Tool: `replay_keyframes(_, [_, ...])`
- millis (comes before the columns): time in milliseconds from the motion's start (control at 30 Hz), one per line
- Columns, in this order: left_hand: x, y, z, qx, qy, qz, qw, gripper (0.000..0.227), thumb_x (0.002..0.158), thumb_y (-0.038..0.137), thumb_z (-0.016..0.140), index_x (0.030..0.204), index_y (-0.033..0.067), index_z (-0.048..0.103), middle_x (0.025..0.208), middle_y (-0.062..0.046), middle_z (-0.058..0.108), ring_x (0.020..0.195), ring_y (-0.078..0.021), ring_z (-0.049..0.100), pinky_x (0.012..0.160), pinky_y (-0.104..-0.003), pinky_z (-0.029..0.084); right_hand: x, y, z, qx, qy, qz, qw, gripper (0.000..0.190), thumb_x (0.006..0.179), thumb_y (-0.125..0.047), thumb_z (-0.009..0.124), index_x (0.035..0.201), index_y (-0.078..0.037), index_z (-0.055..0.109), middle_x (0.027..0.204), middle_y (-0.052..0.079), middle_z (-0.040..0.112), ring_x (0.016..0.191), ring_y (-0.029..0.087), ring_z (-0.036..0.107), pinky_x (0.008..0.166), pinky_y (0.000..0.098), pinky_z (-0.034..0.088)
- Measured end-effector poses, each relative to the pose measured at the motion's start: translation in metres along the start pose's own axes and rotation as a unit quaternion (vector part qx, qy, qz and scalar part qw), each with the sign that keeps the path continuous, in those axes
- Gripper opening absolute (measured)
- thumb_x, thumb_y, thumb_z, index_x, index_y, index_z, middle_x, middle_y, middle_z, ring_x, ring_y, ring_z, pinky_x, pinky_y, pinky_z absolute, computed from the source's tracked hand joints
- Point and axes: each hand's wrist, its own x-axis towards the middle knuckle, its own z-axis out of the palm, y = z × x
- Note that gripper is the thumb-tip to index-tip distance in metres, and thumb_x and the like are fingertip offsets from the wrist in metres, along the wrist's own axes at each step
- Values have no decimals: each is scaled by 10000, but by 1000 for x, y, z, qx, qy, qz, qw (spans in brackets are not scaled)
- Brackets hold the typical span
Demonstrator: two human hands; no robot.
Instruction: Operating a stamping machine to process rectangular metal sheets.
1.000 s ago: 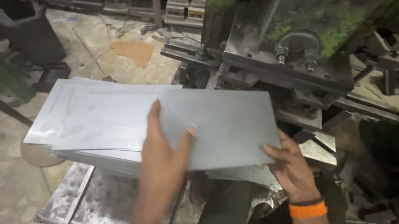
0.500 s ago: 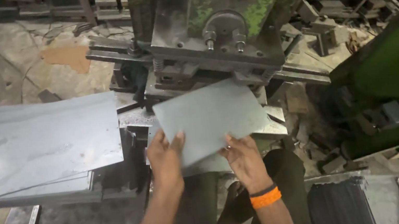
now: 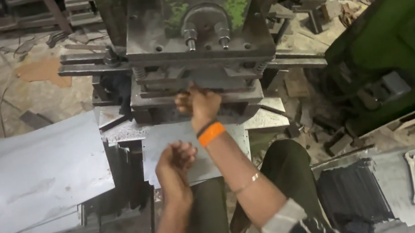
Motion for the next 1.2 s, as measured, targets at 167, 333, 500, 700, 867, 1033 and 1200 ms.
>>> replay_keyframes(167, [-5,-25,6,48,14,20,999,191,959,214,562,980,69,684,798,-120,731,673,-263,738,550,-267,513,46,-1,13,-126,107,48,985,197,907,-108,597,770,-11,699,591,153,700,441,268,692,322,368,529])
replay_keyframes(333, [-8,-38,1,81,-3,35,996,146,950,163,611,997,52,693,816,-137,757,681,-252,750,565,-264,550,33,-14,16,-135,142,54,979,236,907,-124,550,840,-54,765,592,115,692,392,236,652,325,318,486])
replay_keyframes(500, [-19,-28,-3,93,7,48,995,131,961,146,641,997,39,705,802,-165,756,664,-258,751,596,-307,601,17,-10,-3,-114,42,2,993,283,941,-253,714,857,8,644,603,163,684,385,210,621,291,298,471])
replay_keyframes(700, [-35,-38,-1,6,-63,48,997,148,1002,106,585,1026,-26,647,839,-146,671,692,-209,619,657,-303,495,-33,-32,-29,-60,-43,-49,996,245,960,-194,710,913,43,671,647,157,715,465,205,667,356,253,475])
replay_keyframes(867, [-36,-38,1,11,-58,46,997,153,990,88,571,1021,-37,654,830,-151,670,681,-209,618,649,-300,481,-26,-29,-27,-46,-43,-53,997,210,975,-118,638,887,71,657,653,172,713,442,225,655,344,272,467])
replay_keyframes(1033, [-36,-40,4,14,-46,51,998,151,979,56,551,1021,-42,658,805,-148,658,672,-204,604,640,-293,474,-29,-31,-26,-47,-36,-55,997,248,976,-169,663,858,48,650,618,169,694,397,215,613,336,277,446])
replay_keyframes(1200, [-27,-48,11,11,-17,75,997,125,955,28,557,983,-37,660,763,-142,658,608,-189,588,586,-270,449,-35,-33,-23,-70,-13,-77,994,297,973,-179,659,798,61,646,571,161,680,386,224,611,329,283,455])
